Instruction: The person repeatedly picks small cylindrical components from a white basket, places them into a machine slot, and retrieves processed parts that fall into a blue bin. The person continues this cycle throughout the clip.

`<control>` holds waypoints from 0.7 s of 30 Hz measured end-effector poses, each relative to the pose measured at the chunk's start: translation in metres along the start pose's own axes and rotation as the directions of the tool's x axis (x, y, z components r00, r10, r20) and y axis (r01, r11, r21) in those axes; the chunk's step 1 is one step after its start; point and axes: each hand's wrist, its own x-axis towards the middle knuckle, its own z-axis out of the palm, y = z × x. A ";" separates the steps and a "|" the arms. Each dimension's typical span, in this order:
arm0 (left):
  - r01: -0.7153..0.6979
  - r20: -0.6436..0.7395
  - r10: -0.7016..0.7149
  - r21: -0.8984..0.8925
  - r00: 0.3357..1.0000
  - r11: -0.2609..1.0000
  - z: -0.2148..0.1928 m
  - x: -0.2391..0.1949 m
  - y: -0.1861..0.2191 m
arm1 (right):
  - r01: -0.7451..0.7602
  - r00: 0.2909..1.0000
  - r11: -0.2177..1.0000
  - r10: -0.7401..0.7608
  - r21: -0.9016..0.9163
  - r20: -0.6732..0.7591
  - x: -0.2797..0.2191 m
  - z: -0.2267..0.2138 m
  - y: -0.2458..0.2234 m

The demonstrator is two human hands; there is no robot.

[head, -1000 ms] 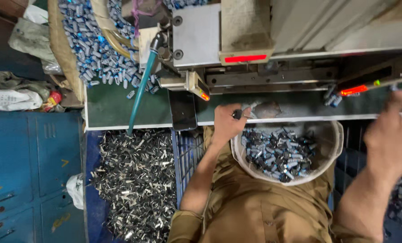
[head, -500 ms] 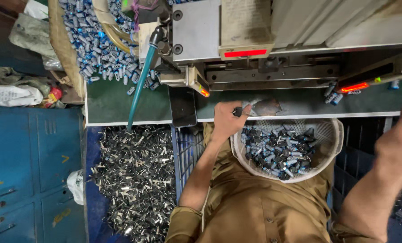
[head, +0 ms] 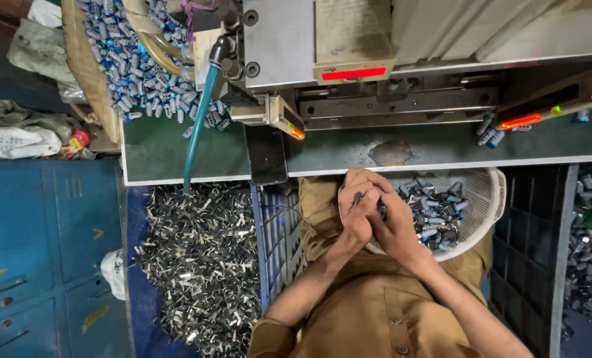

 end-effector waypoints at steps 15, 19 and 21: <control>0.076 0.060 -0.073 -0.058 0.996 0.995 -0.011 0.006 0.001 | -0.075 0.965 0.869 0.186 0.490 -0.182 0.007 -0.010 0.016; -0.242 0.045 0.238 0.207 0.970 0.948 -0.012 0.009 0.010 | -0.137 0.938 0.652 0.326 0.746 -0.113 -0.002 -0.002 0.039; -0.409 0.107 0.398 0.348 0.911 0.843 -0.014 0.012 0.016 | -0.173 0.943 0.611 0.328 0.772 -0.049 -0.001 -0.004 0.049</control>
